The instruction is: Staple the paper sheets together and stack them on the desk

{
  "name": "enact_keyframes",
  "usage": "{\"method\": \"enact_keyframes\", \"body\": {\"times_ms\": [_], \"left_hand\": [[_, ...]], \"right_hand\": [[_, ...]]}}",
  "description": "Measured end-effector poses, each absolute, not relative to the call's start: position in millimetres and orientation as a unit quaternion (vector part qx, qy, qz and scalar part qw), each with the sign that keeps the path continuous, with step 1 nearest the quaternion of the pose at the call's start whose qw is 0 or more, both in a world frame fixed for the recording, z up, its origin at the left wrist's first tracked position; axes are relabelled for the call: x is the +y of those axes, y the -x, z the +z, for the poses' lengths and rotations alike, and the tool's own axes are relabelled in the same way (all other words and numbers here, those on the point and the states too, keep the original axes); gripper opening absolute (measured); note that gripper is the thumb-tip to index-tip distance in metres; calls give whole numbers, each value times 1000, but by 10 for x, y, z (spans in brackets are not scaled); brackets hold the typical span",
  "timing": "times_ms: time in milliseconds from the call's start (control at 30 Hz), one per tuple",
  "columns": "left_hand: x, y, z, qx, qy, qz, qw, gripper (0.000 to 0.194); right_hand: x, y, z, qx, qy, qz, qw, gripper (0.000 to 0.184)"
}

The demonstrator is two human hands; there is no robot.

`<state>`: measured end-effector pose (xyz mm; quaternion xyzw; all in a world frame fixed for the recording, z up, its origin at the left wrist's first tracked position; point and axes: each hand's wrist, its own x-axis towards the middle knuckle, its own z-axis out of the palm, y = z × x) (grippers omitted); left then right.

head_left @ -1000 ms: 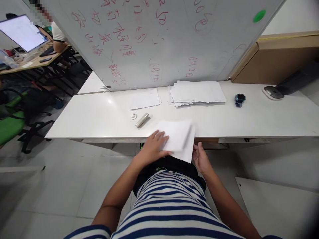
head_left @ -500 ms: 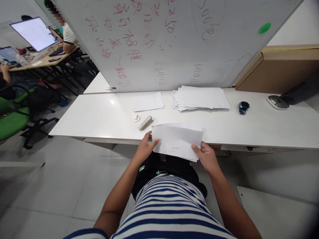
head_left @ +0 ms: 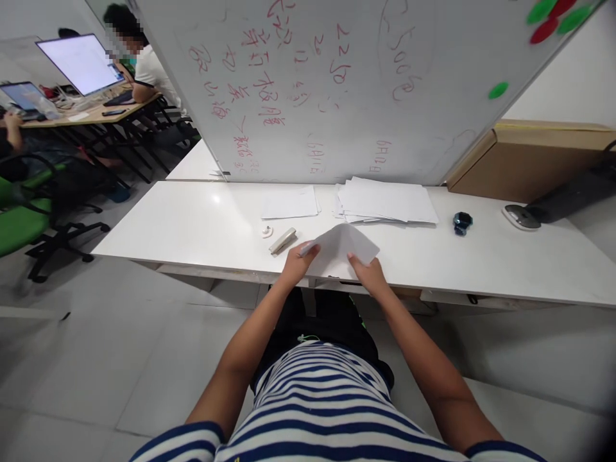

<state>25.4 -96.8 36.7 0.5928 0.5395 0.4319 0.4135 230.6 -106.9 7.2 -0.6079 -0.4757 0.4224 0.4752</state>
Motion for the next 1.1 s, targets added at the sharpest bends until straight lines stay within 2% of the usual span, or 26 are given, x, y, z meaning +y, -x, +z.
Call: {"method": "enact_keyframes", "body": {"times_ms": [133,333,600,733,867,967,1100], "left_hand": [[-1049,-324,247,543,-580,457,399,40],[-1106,-278,164,593,-521,458,410,47],[-1131,-257,151,597,-569,402,398,49],[-1102,-230,254,535,-660,382,363,44],[-901,-51,285,561,-717,358,207,40],[-704,122,176,649,-708,267,75,46],[-580,273,39,686,-711,149,44,44]], "right_hand": [[-1093,-2173,-40,-496,598,402,485,45],[-1156,-2181,-107,-533,606,382,450,44],[-1224,-2269,-157,-562,618,323,446,42],[-1273,-2496,-59,-542,680,263,418,46],[-1436,-2688,-9,-437,707,383,403,43],[-1584,-2720,-43,-346,678,505,408,38],[-1710,-2696,-105,-311,672,545,394,27]]}}
